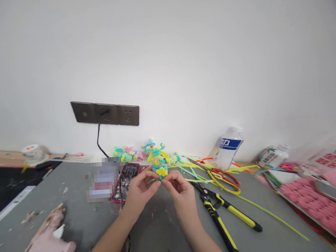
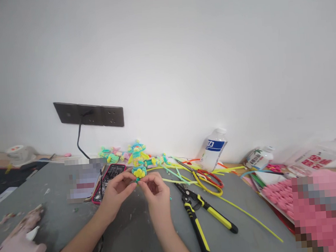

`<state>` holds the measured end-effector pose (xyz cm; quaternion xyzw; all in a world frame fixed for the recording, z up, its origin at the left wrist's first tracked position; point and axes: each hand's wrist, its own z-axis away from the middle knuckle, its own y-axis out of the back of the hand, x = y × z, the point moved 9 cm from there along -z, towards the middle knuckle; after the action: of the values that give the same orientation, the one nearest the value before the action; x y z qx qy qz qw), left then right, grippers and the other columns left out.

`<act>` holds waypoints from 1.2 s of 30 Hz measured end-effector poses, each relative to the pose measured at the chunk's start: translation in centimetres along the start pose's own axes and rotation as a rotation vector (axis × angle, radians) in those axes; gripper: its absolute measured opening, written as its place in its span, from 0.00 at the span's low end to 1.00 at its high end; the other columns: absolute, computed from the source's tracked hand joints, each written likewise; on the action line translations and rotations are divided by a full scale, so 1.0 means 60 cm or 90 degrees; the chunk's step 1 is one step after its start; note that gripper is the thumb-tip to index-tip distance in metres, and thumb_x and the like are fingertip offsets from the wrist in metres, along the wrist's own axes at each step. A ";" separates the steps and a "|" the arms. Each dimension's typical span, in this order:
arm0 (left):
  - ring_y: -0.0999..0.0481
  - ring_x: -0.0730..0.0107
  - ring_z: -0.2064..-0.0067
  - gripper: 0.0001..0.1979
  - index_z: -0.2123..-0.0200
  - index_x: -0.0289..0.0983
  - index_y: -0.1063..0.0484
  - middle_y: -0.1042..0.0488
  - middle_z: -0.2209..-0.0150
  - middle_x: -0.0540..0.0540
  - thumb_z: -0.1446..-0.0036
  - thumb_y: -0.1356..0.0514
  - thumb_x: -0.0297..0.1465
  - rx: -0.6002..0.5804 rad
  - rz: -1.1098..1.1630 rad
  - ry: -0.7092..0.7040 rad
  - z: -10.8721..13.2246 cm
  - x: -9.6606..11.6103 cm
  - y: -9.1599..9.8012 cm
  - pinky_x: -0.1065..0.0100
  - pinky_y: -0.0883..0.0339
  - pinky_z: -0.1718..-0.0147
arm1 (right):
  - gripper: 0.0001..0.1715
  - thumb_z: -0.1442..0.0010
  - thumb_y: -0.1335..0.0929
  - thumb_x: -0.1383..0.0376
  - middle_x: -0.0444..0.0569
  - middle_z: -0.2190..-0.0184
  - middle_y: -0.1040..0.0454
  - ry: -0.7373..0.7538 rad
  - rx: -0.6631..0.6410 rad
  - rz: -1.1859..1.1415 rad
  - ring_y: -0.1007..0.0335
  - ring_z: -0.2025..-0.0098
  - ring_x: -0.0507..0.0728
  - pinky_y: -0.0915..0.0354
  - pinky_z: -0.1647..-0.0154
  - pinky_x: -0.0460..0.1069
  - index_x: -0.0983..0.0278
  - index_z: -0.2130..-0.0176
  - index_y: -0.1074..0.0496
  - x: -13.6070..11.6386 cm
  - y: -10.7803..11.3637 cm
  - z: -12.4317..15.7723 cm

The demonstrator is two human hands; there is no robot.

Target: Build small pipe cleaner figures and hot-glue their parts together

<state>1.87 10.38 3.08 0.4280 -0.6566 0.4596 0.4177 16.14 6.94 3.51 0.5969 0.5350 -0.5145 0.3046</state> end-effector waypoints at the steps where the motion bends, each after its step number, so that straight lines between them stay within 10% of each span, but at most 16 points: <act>1: 0.24 0.57 0.53 0.09 0.73 0.38 0.23 0.21 0.65 0.43 0.57 0.29 0.35 0.002 0.002 0.009 0.000 -0.002 0.000 0.62 0.31 0.52 | 0.07 0.48 0.26 0.62 0.45 0.72 0.31 0.005 -0.004 0.006 0.36 0.69 0.55 0.41 0.70 0.48 0.62 0.73 0.26 -0.001 0.000 0.000; 13: 0.25 0.55 0.54 0.09 0.79 0.38 0.24 0.23 0.69 0.44 0.56 0.29 0.35 0.036 -0.004 0.006 0.001 0.014 0.002 0.65 0.31 0.56 | 0.16 0.50 0.24 0.56 0.41 0.75 0.35 -0.035 -0.035 -0.091 0.40 0.72 0.53 0.41 0.70 0.46 0.61 0.72 0.31 -0.001 -0.007 -0.007; 22: 0.23 0.54 0.52 0.09 0.77 0.37 0.25 0.24 0.51 0.38 0.56 0.29 0.34 -0.019 0.017 0.018 0.002 0.007 -0.009 0.62 0.32 0.52 | 0.22 0.52 0.23 0.54 0.46 0.66 0.24 -0.140 -0.039 -0.125 0.33 0.67 0.55 0.38 0.67 0.48 0.61 0.59 0.25 0.033 -0.011 -0.005; 36: 0.26 0.51 0.47 0.10 0.78 0.37 0.26 0.24 0.48 0.36 0.57 0.29 0.35 -0.029 -0.001 0.023 0.002 0.013 -0.011 0.62 0.32 0.52 | 0.17 0.49 0.25 0.56 0.49 0.61 0.21 -0.075 -0.069 -0.059 0.28 0.58 0.61 0.34 0.59 0.51 0.61 0.60 0.22 0.024 -0.010 -0.011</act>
<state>2.25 10.00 3.97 0.4103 -0.6591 0.4517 0.4396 15.59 8.15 2.43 0.5230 0.5704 -0.5321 0.3434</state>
